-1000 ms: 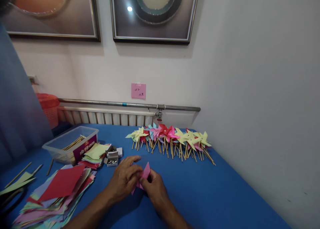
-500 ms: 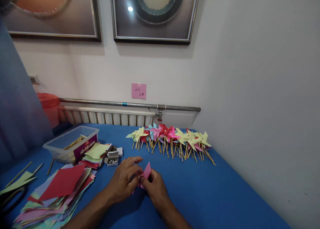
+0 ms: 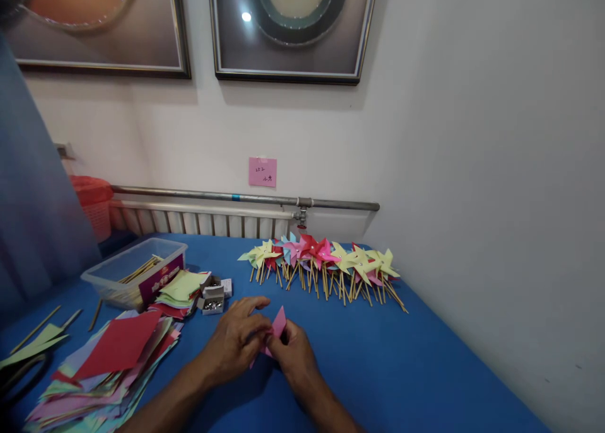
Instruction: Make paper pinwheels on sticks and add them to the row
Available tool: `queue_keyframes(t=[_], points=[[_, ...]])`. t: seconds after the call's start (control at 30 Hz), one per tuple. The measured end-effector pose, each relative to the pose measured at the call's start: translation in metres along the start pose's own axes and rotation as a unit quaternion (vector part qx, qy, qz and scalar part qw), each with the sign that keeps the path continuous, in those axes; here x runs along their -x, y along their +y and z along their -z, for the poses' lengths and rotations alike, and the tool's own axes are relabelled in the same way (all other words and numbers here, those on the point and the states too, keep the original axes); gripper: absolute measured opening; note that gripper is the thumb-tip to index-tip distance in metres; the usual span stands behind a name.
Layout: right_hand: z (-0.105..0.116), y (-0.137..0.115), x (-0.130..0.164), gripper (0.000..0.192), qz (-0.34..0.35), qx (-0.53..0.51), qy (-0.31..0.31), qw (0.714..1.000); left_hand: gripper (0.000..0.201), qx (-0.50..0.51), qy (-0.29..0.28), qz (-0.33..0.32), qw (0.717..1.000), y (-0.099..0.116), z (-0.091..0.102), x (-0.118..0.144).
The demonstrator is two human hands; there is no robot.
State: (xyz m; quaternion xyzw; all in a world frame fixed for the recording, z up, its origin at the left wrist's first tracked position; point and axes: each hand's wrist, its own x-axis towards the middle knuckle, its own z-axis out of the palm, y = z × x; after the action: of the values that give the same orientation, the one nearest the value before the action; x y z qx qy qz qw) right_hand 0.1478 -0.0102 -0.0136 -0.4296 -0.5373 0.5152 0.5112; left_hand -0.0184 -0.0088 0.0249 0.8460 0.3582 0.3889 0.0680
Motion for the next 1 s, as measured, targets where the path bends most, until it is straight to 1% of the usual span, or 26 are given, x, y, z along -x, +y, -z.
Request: queue_keyframes(t=[0.1, 0.27, 0.4, 0.47, 0.53, 0.6, 0.7, 0.83, 0.9, 1.0], points=[[0.0001, 0.0023, -0.0012, 0.027, 0.002, -0.008, -0.002, 1.000, 0.024, 0.005, -0.002, 0.012, 1.000, 0.0003, 0.0000, -0.0003], [0.0020, 0.0045, -0.0029, 0.032, -0.002, -0.017, 0.002, 1.000, 0.027, 0.014, -0.004, 0.015, 1.000, -0.0010, -0.0006, -0.0012], [0.0043, 0.0036, -0.0034, 0.038, -0.027, -0.053, 0.011, 0.998, 0.025, 0.043, 0.030, 0.051, 0.997, -0.0038, 0.0018, -0.0027], [0.0048, 0.0032, -0.0031, 0.039, -0.040, -0.082, 0.008, 0.996, 0.025, 0.061, 0.054, 0.072, 0.994, -0.0058, 0.0027, -0.0033], [0.0047, 0.0027, -0.0025, 0.039, -0.045, -0.106, 0.005, 0.993, 0.027, 0.072, 0.066, 0.082, 0.992, -0.0072, 0.0027, -0.0036], [0.0042, 0.0022, -0.0018, 0.038, -0.046, -0.113, 0.005, 0.993, 0.031, 0.072, 0.065, 0.080, 0.992, -0.0074, 0.0020, -0.0034], [0.0035, 0.0012, -0.0009, 0.035, -0.043, -0.112, -0.004, 0.993, 0.038, 0.055, 0.051, 0.061, 0.995, -0.0049, 0.0008, -0.0032], [0.0037, 0.0003, -0.0003, 0.034, -0.032, -0.102, -0.021, 0.994, 0.033, 0.037, 0.023, 0.036, 0.998, -0.0006, 0.0005, -0.0037], [0.0038, 0.0000, -0.0001, 0.035, -0.031, -0.098, -0.023, 0.994, 0.034, 0.042, 0.021, 0.041, 0.998, -0.0005, 0.0007, -0.0038], [0.0033, -0.0017, 0.0004, 0.037, -0.040, -0.103, -0.018, 0.994, 0.034, 0.063, 0.044, 0.067, 0.995, -0.0038, 0.0005, -0.0035]])
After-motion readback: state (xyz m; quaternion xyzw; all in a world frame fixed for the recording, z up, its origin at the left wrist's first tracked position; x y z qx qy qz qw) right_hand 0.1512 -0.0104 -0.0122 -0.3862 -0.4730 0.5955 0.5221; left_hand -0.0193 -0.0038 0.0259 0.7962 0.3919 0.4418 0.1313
